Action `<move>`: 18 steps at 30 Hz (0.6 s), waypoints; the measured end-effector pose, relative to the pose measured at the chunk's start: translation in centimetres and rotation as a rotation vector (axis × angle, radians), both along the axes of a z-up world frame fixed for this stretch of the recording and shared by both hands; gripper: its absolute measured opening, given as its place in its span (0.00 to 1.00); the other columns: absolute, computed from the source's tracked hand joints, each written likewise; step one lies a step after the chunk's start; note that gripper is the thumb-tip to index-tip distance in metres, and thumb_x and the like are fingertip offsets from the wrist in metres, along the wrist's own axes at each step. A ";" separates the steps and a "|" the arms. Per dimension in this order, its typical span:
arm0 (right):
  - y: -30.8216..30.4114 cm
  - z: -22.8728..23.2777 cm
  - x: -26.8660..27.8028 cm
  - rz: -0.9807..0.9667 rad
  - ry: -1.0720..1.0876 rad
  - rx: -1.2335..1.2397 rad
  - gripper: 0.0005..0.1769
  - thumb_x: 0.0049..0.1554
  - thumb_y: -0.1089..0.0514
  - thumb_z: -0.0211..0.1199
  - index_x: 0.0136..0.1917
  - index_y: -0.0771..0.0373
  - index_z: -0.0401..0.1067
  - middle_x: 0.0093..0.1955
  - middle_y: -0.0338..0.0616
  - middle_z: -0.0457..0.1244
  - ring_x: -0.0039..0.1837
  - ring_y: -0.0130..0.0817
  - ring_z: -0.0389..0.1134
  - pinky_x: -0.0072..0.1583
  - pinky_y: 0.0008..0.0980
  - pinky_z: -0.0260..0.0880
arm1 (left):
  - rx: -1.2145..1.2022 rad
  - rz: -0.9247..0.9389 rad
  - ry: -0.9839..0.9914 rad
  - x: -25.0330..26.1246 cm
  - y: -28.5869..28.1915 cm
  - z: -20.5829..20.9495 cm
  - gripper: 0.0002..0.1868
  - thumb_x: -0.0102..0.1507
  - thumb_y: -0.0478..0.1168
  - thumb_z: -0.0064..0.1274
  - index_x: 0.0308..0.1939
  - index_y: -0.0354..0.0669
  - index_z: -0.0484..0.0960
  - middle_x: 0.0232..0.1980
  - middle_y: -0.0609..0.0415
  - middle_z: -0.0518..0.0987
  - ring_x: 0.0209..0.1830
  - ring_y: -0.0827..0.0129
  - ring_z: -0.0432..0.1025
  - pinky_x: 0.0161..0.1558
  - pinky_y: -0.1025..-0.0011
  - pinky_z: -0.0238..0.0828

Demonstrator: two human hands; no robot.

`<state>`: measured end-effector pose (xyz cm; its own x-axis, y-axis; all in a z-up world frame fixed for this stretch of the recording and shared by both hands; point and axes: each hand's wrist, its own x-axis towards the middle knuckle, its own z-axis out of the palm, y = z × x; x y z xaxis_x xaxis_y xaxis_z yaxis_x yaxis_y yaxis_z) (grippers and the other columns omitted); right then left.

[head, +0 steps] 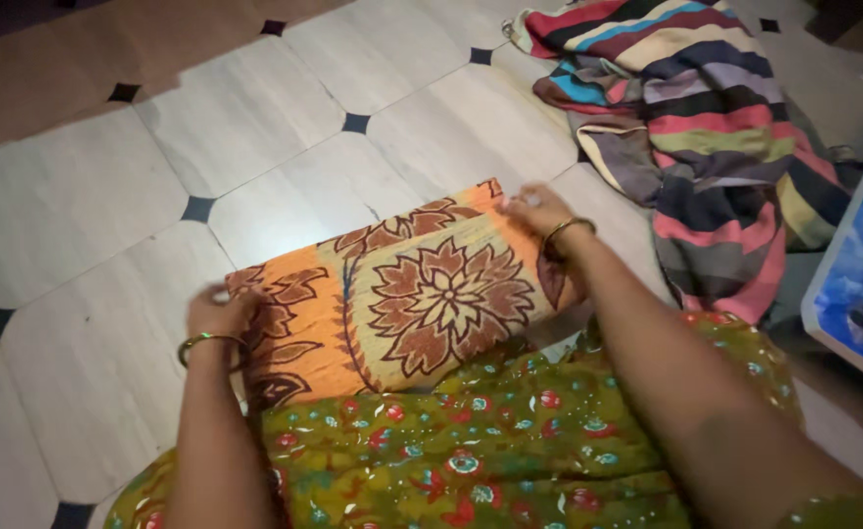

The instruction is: The person folds a large orange patterned cloth on the floor by hand, smoothing and aligning edges, then stacking it with other folded textiles. The person handles the cloth repeatedly to create neat folds and places the finished bundle aside.

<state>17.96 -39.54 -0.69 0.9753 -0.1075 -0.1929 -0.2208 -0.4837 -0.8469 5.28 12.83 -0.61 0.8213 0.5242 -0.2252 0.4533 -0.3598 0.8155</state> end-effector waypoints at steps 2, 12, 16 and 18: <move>0.1 -1.3 0.1 -0.079 0.063 -0.012 0.37 0.53 0.48 0.74 0.68 0.66 0.64 0.55 0.48 0.68 0.52 0.31 0.71 0.54 0.32 0.71 | 0.037 -0.042 0.094 -0.1 -0.4 -1.4 0.26 0.51 0.45 0.71 0.46 0.33 0.83 0.35 0.46 0.85 0.28 0.66 0.78 0.31 0.68 0.75; -1.3 1.6 1.5 0.164 0.119 0.591 0.24 0.61 0.50 0.62 0.66 0.64 0.72 0.57 0.45 0.69 0.54 0.33 0.71 0.56 0.34 0.71 | -0.367 0.002 -0.442 2.4 3.8 -3.0 0.08 0.67 0.38 0.63 0.44 0.41 0.80 0.39 0.56 0.77 0.36 0.71 0.68 0.39 0.71 0.66; 0.7 -2.2 3.3 0.277 -0.185 0.012 0.24 0.66 0.46 0.58 0.64 0.67 0.74 0.60 0.49 0.68 0.58 0.37 0.69 0.60 0.37 0.67 | 0.196 -0.042 -0.317 2.8 2.7 -5.4 0.12 0.68 0.41 0.61 0.46 0.37 0.78 0.39 0.46 0.79 0.37 0.58 0.73 0.41 0.63 0.69; 0.9 -4.1 3.2 0.072 0.050 0.044 0.26 0.65 0.42 0.58 0.60 0.68 0.75 0.57 0.51 0.70 0.55 0.38 0.72 0.59 0.38 0.69 | 0.334 -0.076 -0.282 2.1 1.7 -5.5 0.14 0.68 0.43 0.59 0.46 0.35 0.77 0.39 0.42 0.80 0.38 0.52 0.75 0.41 0.59 0.70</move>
<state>21.17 -38.63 -4.78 0.9692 -0.0279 -0.2447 -0.2296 -0.4621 -0.8566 7.43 14.56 -6.10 0.8653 0.4659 0.1847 0.1919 -0.6485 0.7366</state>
